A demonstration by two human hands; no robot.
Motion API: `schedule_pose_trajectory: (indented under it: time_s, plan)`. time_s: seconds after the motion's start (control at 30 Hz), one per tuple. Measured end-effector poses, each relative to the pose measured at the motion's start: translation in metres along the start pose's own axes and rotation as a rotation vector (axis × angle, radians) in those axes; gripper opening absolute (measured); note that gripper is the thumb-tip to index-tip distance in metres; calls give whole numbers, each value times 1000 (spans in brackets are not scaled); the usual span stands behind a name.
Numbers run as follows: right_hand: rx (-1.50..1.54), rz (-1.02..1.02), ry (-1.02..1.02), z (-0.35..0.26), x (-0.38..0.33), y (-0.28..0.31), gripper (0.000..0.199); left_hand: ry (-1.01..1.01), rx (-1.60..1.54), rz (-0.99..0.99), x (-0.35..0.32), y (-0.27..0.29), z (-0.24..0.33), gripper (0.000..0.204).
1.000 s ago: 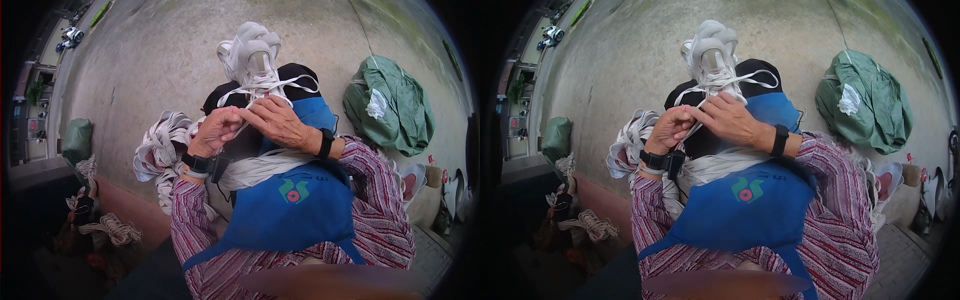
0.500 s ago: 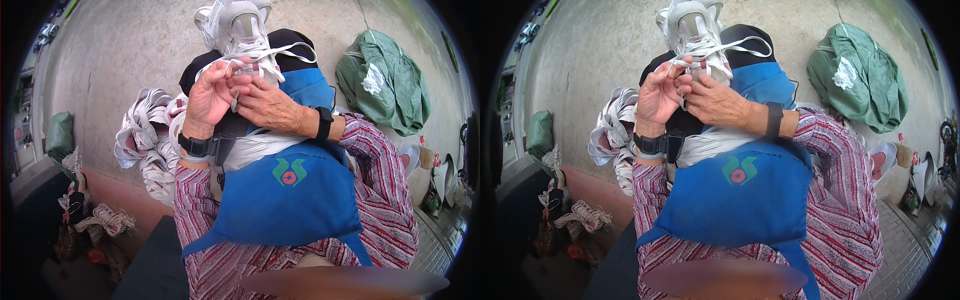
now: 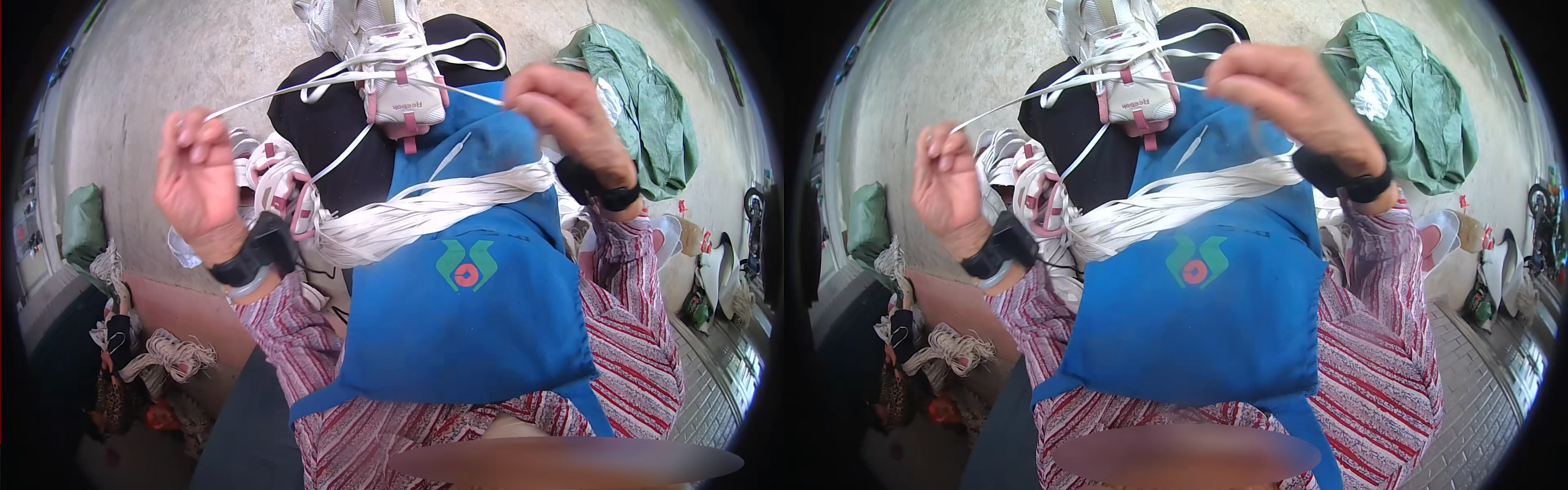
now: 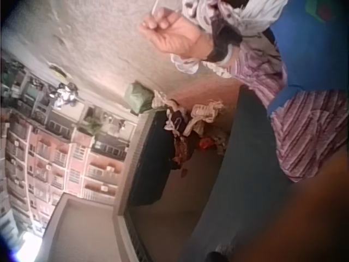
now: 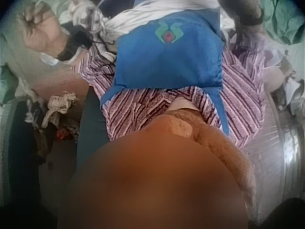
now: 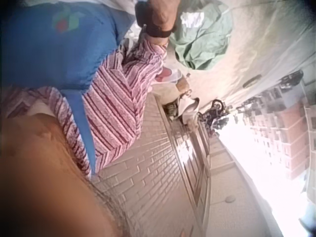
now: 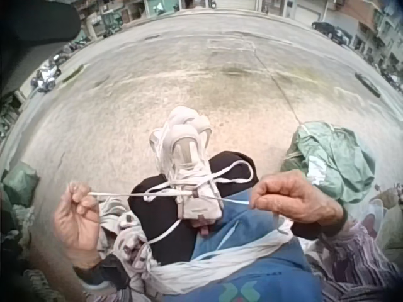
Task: Thread laces into new athletic shoes.
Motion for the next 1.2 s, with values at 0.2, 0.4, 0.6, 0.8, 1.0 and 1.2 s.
schedule_pose_trajectory:
  time_s: [0.2, 0.4, 0.6, 0.8, 1.0, 1.2]
  plan:
    - [562, 987, -346, 146, -126, 207, 22, -414, -149, 238, -68, 50, 169, 6]
    - [68, 799, -643, 250, -102, 180, 26, -801, -4, 296, -182, 108, 318, 4]
    - [-282, 443, -1, 91, 11, 67, 19, -620, 891, 556, -112, 29, 174, 16]
    - [-553, 407, 308, 0, 40, -24, 12, -29, 1221, 259, -41, 7, -33, 21]
    - [-734, 492, 416, -16, 44, -42, 17, -243, 1515, 45, 1, -30, -98, 8]
    - [-605, 416, 359, 1, 56, -43, 16, -401, 1694, -128, 7, -40, -122, 11]
Point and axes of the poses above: each hand's wrist, its own x-axis towards the middle knuckle, its own y-axis out of the back of the hand, z = x × y, the point moved 10 cm from there along x, towards the middle knuckle, and after that the axes turned 8 degrees about -x, right-handed, at the moved point
